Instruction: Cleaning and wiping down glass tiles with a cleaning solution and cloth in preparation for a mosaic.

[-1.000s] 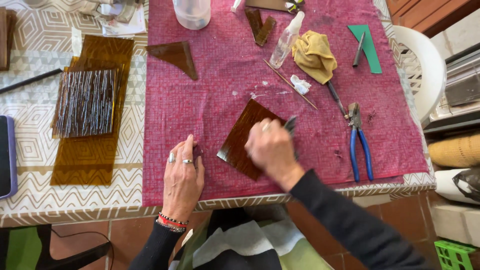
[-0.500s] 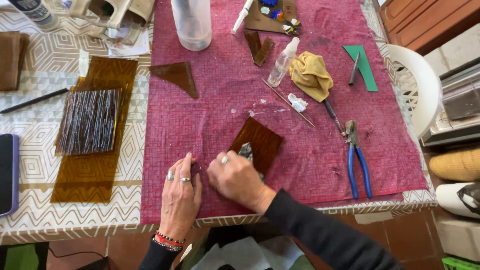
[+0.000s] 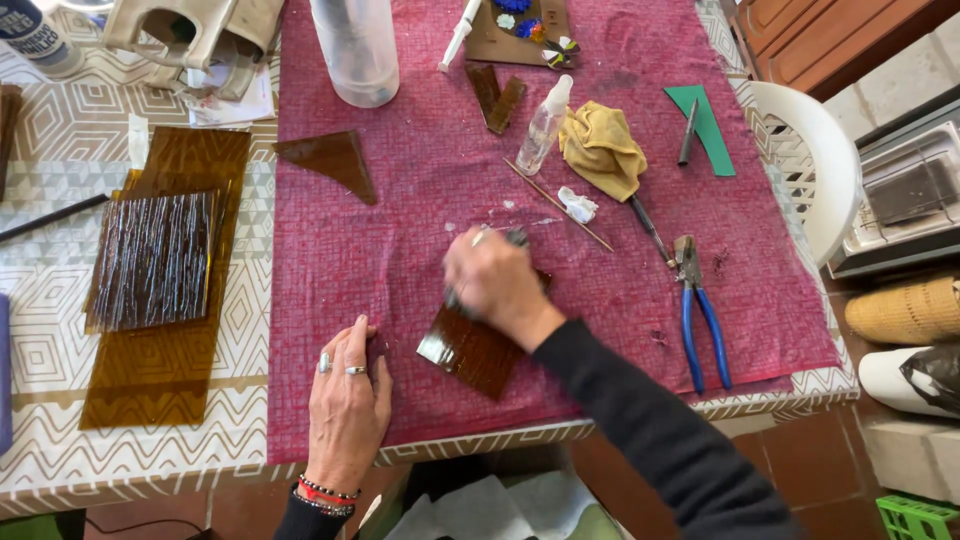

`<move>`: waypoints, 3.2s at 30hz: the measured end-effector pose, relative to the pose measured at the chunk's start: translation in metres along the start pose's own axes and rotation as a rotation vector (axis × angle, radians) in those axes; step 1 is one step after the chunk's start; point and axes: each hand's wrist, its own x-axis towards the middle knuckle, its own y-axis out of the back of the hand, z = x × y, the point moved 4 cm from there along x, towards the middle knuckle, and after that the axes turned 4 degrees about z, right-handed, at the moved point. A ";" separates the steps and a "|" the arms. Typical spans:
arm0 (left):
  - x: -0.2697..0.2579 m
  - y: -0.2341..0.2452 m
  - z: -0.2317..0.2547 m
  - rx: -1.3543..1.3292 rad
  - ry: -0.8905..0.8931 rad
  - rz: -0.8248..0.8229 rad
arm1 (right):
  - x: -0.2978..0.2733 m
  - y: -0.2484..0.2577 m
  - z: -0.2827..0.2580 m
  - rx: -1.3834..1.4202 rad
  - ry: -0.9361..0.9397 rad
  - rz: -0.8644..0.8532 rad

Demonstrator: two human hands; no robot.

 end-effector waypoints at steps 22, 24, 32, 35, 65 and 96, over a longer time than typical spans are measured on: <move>-0.004 -0.001 0.026 0.154 -0.090 0.096 | -0.076 0.071 0.047 -0.643 -0.116 -0.190; 0.004 -0.010 0.055 0.110 -0.096 0.016 | -0.067 0.093 0.054 -0.772 -0.195 -0.130; 0.013 -0.046 0.087 0.242 0.002 -0.174 | -0.090 0.100 0.074 -0.591 -0.325 0.052; 0.020 -0.047 0.088 0.232 0.063 -0.234 | -0.089 0.104 0.069 -0.550 -0.334 0.078; 0.072 0.022 -0.108 -1.136 0.779 -0.161 | -0.126 0.100 0.092 -0.493 -0.284 0.126; 0.080 0.106 -0.318 -0.856 0.818 0.209 | -0.186 0.056 0.180 -0.600 -0.215 0.195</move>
